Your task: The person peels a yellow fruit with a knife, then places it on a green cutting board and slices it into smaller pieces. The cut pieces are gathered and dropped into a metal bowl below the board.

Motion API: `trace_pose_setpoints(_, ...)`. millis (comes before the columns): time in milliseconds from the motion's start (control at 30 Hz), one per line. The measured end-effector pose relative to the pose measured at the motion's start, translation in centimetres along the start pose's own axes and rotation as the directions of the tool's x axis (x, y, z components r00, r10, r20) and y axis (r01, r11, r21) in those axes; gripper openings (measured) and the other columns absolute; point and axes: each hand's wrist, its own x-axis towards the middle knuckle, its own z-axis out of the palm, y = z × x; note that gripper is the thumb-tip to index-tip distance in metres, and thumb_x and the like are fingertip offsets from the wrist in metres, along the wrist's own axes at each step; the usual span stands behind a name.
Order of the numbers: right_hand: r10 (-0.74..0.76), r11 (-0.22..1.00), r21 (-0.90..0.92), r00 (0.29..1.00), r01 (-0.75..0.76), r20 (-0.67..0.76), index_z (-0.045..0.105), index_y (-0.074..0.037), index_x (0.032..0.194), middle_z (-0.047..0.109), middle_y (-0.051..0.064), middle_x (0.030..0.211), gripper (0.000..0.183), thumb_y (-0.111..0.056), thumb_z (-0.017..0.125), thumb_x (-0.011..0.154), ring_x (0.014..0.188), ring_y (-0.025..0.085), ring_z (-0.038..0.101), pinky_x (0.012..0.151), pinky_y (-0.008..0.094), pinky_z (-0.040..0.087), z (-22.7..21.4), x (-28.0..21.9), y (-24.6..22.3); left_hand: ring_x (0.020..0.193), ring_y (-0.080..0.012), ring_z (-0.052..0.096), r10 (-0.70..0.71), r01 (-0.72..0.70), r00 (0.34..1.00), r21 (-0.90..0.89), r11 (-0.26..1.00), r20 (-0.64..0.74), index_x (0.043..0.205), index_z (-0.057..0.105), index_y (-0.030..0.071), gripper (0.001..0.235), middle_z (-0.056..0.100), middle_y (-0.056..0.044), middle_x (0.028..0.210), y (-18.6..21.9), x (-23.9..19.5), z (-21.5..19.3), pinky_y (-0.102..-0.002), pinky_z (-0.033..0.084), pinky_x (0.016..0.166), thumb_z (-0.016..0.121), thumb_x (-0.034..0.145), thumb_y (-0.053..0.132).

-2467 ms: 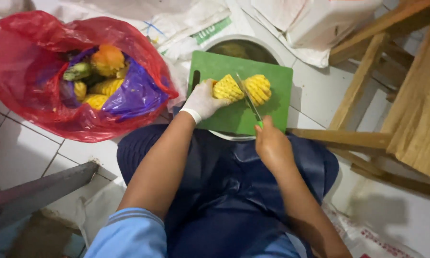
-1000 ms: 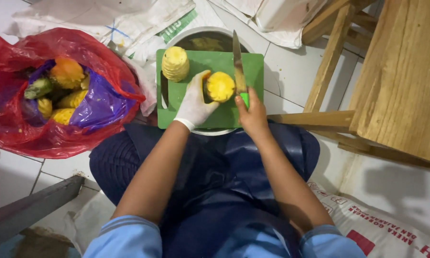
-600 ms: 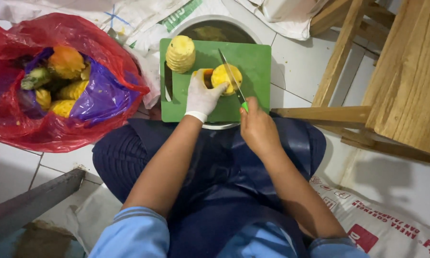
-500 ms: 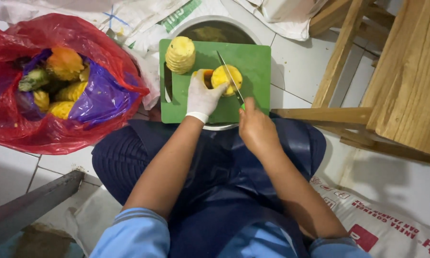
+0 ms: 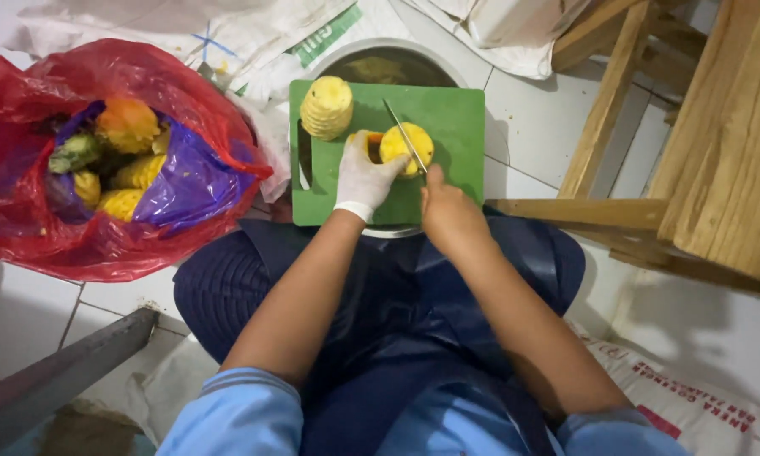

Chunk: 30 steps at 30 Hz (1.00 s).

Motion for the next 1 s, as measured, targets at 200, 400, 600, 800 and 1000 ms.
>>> trace_pose_setpoints(200,-0.036,0.999,0.031,0.992,0.039,-0.118,0.034,0.005,0.137,0.068,0.032,0.092,0.038,-0.015,0.032,0.105,0.092,0.052,0.069,0.081,0.061,0.055,5.3,1.3,1.5,0.1,-0.0272,0.069,0.009,-0.008,1.0,-0.021,1.0,0.011,0.105,0.066,0.013,0.054,0.063,-0.008,0.101,-0.7,-0.2,-0.1,-0.034,0.054,0.091,0.094,0.064,0.035)
trace_pose_setpoints(400,-0.107,0.993,0.027,0.977,0.114,-0.183,0.037,0.01,0.136,0.068,0.033,0.087,0.045,-0.024,0.033,0.105,0.086,0.053,0.069,0.075,0.063,0.054,5.5,0.5,3.9,0.13,-0.0355,0.051,0.389,-0.389,0.921,-0.055,0.92,-0.007,0.13,0.057,0.009,0.059,0.059,-0.017,0.129,0.2,-0.2,-0.1,-0.045,0.034,0.112,0.077,0.075,0.017)
trace_pose_setpoints(600,-0.01,0.99,0.131,0.947,0.055,-0.322,0.046,-0.01,0.128,0.069,0.023,0.081,0.038,-0.039,0.043,0.104,0.081,0.044,0.071,0.067,0.054,0.057,4.4,-1.8,5.4,0.109,-0.0299,0.063,0.311,-0.267,0.943,-0.283,0.921,0.121,0.123,0.059,0.009,0.049,0.066,-0.017,0.11,-0.7,0.9,-0.6,-0.039,0.05,0.099,0.064,0.075,0.003)
trace_pose_setpoints(800,-0.092,0.919,0.237,0.756,0.314,-0.648,0.055,0.005,0.124,0.062,0.034,0.102,0.06,-0.038,0.078,0.089,0.097,0.054,0.064,0.078,0.06,0.054,3.7,4.3,6.0,0.117,-0.0362,0.058,0.391,-0.388,0.912,-0.046,0.921,0.126,0.127,0.058,0.014,0.054,0.06,-0.014,0.118,-1.1,0.4,-1.6,-0.045,0.043,0.106,0.067,0.074,0.01)
trace_pose_setpoints(1000,-0.1,0.921,0.294,0.887,0.254,-0.451,0.045,-0.006,0.139,0.067,0.03,0.109,0.071,-0.033,0.079,0.083,0.102,0.051,0.065,0.083,0.061,0.055,1.8,7.3,5.5,0.116,-0.0417,0.057,0.307,-0.343,0.919,0.117,0.932,0.247,0.128,0.061,0.024,0.062,0.05,-0.008,0.127,0.2,-1.0,-3.2,-0.046,0.048,0.106,0.079,0.068,0.023)
